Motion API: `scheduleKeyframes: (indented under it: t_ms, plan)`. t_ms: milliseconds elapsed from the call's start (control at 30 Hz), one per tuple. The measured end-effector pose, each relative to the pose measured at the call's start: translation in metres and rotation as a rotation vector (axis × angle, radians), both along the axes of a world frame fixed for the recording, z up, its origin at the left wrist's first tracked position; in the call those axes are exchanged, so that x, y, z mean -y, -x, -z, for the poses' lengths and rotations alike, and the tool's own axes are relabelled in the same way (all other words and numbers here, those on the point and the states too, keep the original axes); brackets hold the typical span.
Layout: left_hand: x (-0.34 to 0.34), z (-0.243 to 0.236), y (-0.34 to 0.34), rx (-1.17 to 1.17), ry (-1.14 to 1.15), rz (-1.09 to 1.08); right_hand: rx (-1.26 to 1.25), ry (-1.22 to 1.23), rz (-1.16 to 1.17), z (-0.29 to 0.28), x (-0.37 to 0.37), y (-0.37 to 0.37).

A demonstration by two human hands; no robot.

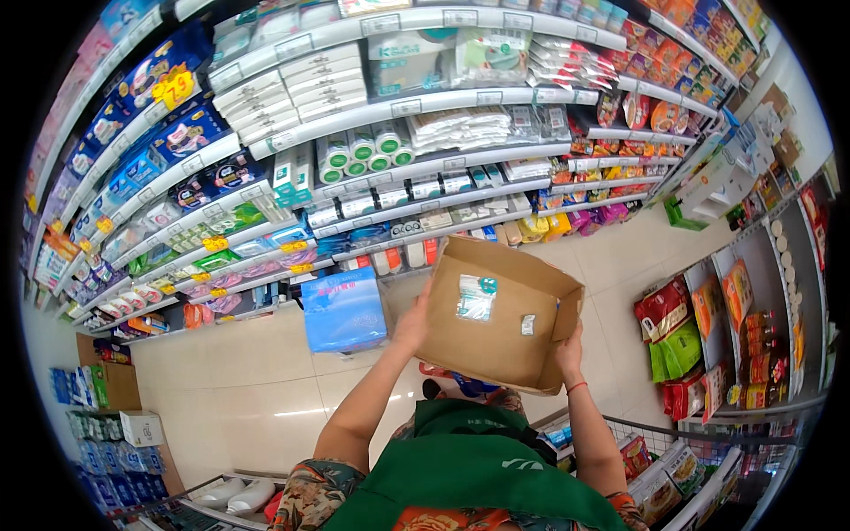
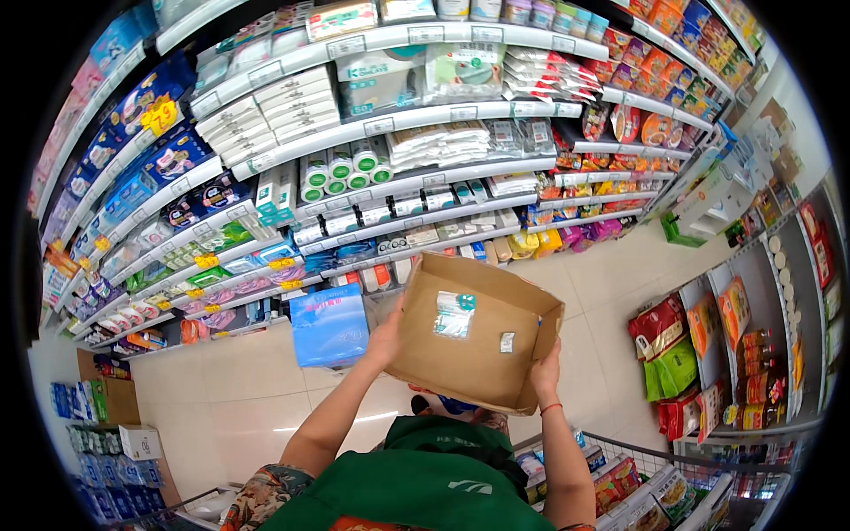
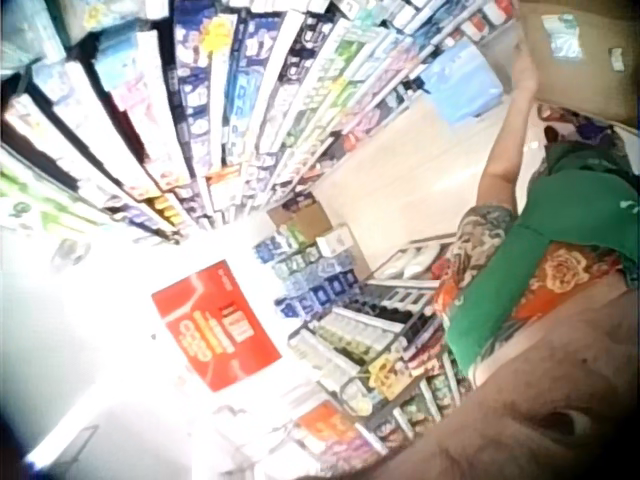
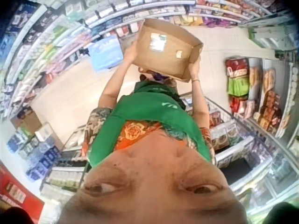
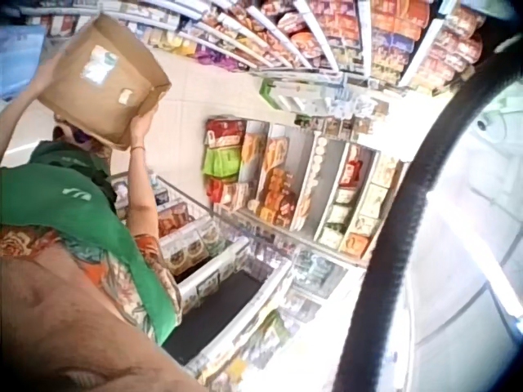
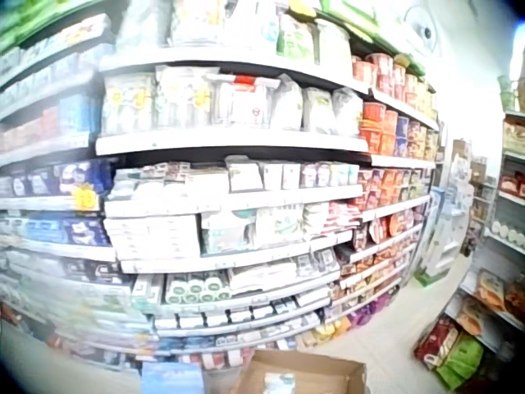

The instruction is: The person repeatedly picks small packaged items from a cardboard box and places them onto shelves in a retail aisle. The person handles items one at a time, arranging them on the shelf and occasionally adjusting their position.

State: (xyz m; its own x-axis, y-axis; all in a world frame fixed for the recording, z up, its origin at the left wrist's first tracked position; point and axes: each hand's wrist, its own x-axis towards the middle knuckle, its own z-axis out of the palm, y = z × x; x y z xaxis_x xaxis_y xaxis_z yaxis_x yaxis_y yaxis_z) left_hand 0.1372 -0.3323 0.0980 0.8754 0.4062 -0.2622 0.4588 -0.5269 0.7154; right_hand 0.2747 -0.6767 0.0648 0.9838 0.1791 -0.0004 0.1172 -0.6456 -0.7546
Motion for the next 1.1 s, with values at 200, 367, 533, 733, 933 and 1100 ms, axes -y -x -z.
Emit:
scheduleKeyframes:
  t_ms: [200, 367, 533, 733, 933, 1100]
  plan:
    - [-0.051, 0.019, 0.059, 0.111, -0.134, -0.203, -0.045, -0.108, -0.196, -0.027, -0.102, -0.005]
    - [-0.09, 0.033, 0.105, 0.187, -0.172, -0.295, -0.123, -0.07, -0.328, -0.022, -0.164, -0.013]
    - [-0.122, 0.034, 0.136, 0.185, -0.216, -0.41, -0.123, -0.131, -0.474, 0.003, -0.219, -0.018]
    - [-0.178, 0.032, 0.184, 0.107, -0.312, -0.543, -0.145, -0.203, -0.7, 0.023, -0.303, -0.004]
    - [-0.229, 0.035, 0.231, 0.034, -0.48, -0.621, -0.256, -0.221, -0.901, -0.008, -0.381, 0.022]
    - [-0.254, 0.023, 0.242, -0.188, -0.42, -0.704, -0.165, 0.001, -0.805, 0.013, -0.418, 0.043]
